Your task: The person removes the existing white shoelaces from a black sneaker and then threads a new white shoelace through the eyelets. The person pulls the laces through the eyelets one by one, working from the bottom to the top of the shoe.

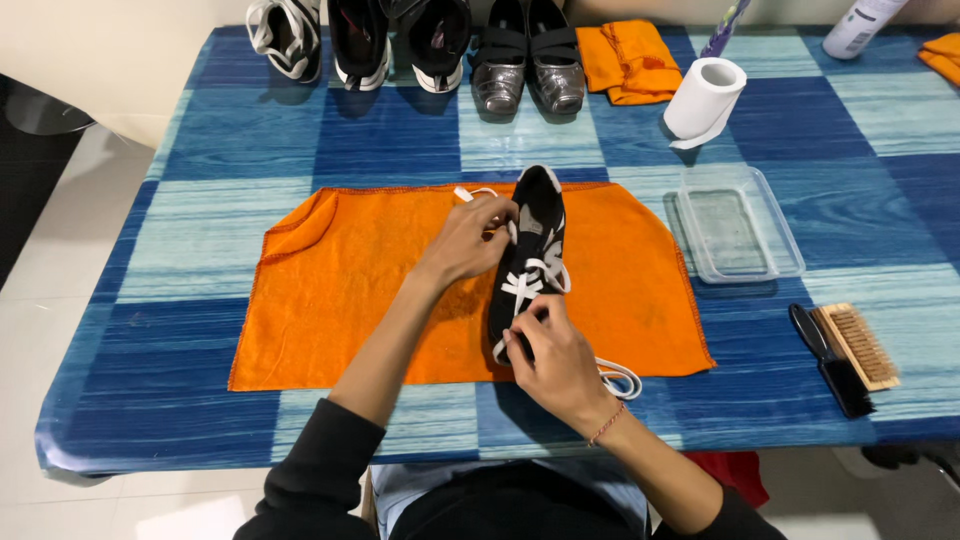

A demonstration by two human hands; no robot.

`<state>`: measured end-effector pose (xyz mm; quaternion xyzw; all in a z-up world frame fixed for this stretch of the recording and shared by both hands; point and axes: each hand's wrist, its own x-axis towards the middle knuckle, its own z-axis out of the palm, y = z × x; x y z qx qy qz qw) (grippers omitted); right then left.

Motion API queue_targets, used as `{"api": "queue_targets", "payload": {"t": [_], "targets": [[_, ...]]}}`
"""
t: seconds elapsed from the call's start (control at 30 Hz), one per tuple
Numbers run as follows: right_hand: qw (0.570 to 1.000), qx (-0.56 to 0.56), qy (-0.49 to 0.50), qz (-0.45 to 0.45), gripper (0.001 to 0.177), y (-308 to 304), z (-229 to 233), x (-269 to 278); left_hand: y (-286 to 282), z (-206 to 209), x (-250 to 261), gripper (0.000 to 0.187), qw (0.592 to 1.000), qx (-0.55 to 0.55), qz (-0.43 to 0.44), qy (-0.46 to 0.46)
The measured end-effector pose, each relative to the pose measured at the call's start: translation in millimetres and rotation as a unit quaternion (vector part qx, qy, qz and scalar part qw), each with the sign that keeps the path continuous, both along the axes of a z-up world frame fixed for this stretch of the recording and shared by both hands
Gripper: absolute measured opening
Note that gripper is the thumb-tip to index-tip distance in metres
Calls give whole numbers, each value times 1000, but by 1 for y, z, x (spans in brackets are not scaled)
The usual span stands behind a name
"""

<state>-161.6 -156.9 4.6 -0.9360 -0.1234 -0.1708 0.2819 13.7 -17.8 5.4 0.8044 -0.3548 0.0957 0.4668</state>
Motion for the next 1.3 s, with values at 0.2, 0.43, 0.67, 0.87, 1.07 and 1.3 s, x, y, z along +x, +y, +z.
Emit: {"api": "queue_targets", "payload": {"t": [0.2,0.43,0.67,0.87,1.07,1.3], "targets": [[1000,0,-23,21,12,-10,1,9,0,-5,2,23,1000,-3,21,11],[999,15,-7,42,9,-17,5,13,6,-11,-2,21,999,-9,40,-2],[992,79,-17,98,9,-40,20,41,8,6,-32,36,997,8,78,26],[992,44,-57,105,30,-91,10,112,6,12,-110,44,984,52,168,9],[980,-67,7,185,52,-85,40,128,-5,9,-161,92,963,171,196,65],[973,-191,44,124,40,-100,11,154,-15,-8,-162,112,943,224,243,50]]}}
